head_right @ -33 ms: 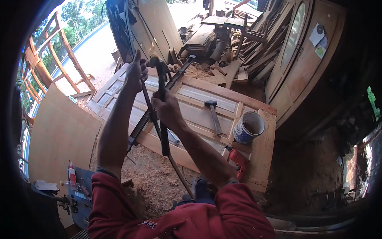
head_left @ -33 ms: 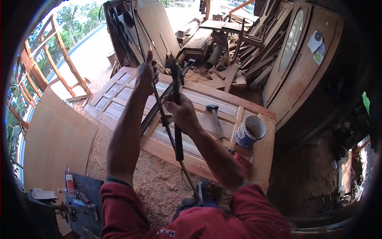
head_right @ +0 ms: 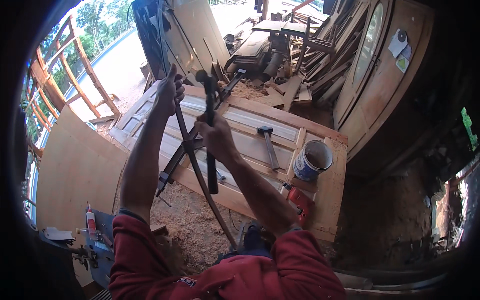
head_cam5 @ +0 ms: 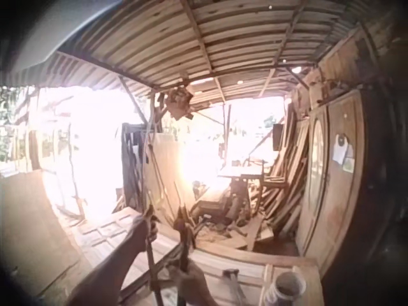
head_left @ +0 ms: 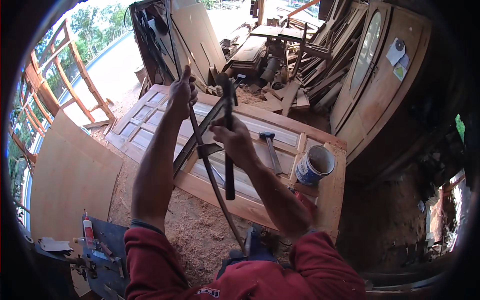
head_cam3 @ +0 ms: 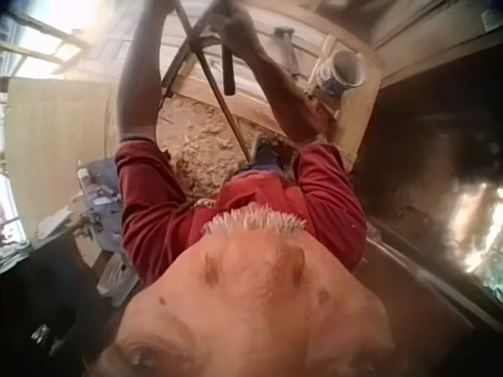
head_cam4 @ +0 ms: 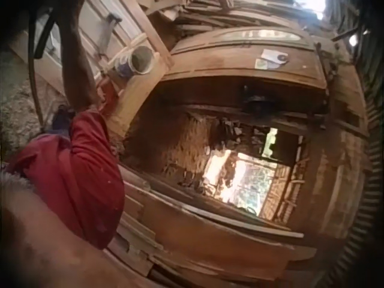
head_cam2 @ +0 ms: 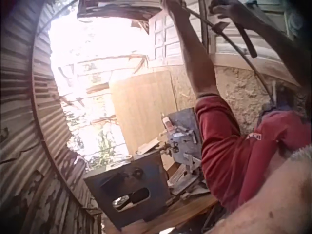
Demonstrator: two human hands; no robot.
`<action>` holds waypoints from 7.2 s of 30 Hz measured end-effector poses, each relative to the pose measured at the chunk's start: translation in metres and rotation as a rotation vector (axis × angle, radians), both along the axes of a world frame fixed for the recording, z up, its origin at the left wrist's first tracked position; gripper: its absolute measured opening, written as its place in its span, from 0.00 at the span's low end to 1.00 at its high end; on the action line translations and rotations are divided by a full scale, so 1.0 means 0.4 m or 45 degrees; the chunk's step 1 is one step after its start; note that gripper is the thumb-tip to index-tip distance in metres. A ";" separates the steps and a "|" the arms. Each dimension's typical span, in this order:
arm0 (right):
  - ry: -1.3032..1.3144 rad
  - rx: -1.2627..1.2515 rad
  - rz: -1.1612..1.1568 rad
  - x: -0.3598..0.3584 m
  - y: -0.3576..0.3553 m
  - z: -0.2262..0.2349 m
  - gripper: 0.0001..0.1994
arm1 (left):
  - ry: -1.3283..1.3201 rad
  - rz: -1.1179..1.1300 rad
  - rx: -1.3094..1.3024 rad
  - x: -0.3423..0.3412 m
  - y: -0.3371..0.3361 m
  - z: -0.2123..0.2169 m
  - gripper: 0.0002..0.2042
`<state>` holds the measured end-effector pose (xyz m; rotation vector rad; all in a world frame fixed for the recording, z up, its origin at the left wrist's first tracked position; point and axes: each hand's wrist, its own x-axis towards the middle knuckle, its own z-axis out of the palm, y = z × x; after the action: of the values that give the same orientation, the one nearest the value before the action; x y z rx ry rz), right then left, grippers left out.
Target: The person assembles a wooden door by positioning panels, hammering components into place, and using a drill to secure parts.
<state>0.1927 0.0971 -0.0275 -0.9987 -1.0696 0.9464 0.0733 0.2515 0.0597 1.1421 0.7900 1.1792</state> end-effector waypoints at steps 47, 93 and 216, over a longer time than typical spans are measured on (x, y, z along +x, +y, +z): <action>-0.487 -1.461 -0.056 0.262 -0.054 -0.816 0.23 | 0.725 -0.471 -0.180 0.287 0.944 -1.005 0.16; -0.242 -1.173 -0.054 0.398 0.388 -0.941 0.16 | 0.757 -0.419 -0.272 0.311 1.006 -1.028 0.18; -1.113 -0.375 0.380 0.217 0.673 -0.864 0.18 | 1.241 -0.163 0.703 0.339 1.033 -1.102 0.19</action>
<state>0.2795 0.3663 -0.3730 -1.5959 -1.8788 0.9314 0.2088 0.6646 -0.3812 2.2628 1.1072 0.6928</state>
